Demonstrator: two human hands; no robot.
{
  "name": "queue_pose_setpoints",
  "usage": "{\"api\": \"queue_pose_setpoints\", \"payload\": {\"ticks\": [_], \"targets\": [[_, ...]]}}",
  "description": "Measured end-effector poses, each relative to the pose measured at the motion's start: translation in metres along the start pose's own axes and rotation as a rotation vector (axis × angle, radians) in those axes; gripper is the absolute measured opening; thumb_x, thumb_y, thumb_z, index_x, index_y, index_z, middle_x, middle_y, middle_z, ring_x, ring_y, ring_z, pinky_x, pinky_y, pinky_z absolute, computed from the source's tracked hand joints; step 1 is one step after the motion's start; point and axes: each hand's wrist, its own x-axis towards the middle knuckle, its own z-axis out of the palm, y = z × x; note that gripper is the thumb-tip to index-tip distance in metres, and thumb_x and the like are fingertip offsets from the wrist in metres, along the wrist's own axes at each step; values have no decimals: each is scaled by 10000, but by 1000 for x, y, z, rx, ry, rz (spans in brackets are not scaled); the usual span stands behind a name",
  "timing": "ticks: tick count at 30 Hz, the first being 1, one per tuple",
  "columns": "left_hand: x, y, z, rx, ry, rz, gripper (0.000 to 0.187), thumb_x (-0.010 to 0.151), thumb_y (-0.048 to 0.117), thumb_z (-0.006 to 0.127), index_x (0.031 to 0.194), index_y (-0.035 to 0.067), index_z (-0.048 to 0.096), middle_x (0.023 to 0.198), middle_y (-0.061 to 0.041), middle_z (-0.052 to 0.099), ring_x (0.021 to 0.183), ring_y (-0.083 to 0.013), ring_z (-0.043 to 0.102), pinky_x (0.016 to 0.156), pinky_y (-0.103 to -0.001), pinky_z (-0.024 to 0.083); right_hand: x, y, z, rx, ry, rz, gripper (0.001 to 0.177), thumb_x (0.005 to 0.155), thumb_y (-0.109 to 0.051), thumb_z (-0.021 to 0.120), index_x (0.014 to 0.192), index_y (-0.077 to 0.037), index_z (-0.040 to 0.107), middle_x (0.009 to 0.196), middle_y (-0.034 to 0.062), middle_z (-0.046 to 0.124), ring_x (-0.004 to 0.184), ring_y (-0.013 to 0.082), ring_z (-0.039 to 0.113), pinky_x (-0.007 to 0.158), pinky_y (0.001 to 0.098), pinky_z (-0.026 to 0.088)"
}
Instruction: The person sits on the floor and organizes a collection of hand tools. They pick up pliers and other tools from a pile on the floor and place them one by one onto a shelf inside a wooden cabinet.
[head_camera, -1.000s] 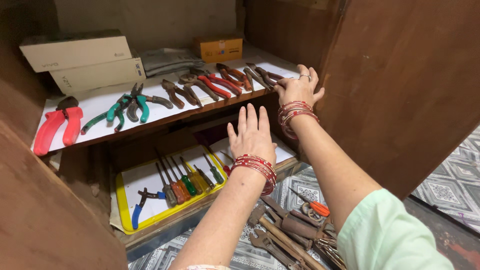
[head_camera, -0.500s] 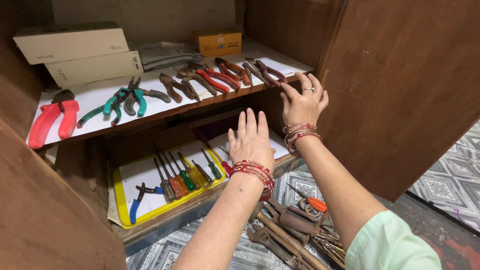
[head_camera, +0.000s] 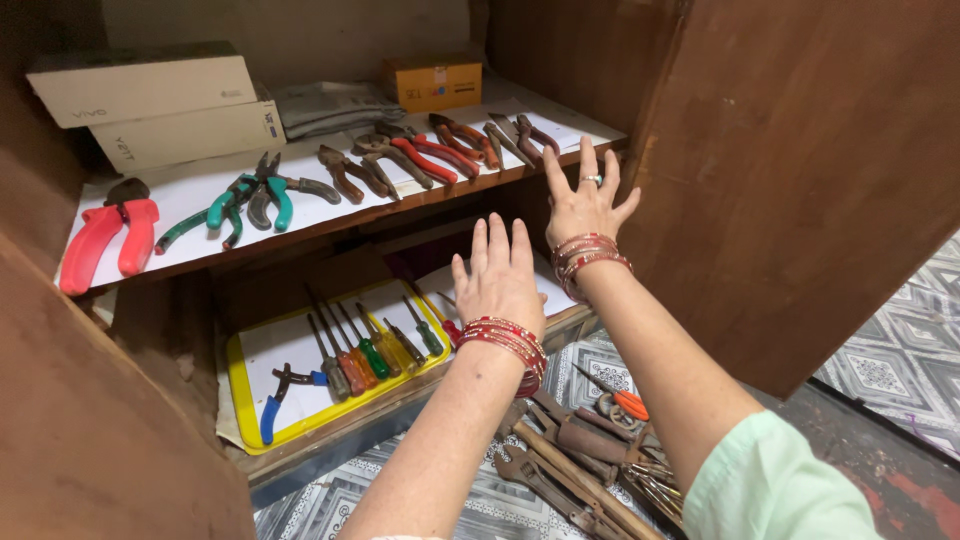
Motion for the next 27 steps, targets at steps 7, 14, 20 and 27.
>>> {"api": "queue_pose_setpoints", "payload": {"ticks": [7,14,20,27], "targets": [[-20,1,-2,-12,-16,-16,953,785,280,814,1558,145,273,1654,-128,188,1537,-278,138,1204,-547,178,-42,15,-27,90,-75,-5,748,898,-140,662,1525,-453,403,1672,78,154,1516,412,153,1082,799,163],[-63,5,0,-17,11,7,960,773,261,811,1558,131,274,1654,-132,187,1534,-286,145,1204,-538,164,-118,31,-59,114,-153,-120,764,888,-140,672,1521,-471,401,1684,109,157,1510,438,167,1091,783,187],[-105,10,6,-47,73,86,934,772,241,812,1545,106,306,1646,-154,220,1536,-316,162,1210,-559,157,-173,37,-82,118,-230,-146,790,866,-134,678,1534,-457,407,1686,110,180,1518,431,181,1118,747,201],[-160,12,17,-71,32,99,927,767,193,799,1550,99,312,1632,-164,251,1534,-329,175,1217,-565,170,-236,41,-103,150,-298,-195,782,853,-147,694,1533,-424,427,1682,144,190,1514,458,171,1123,725,193]]}}
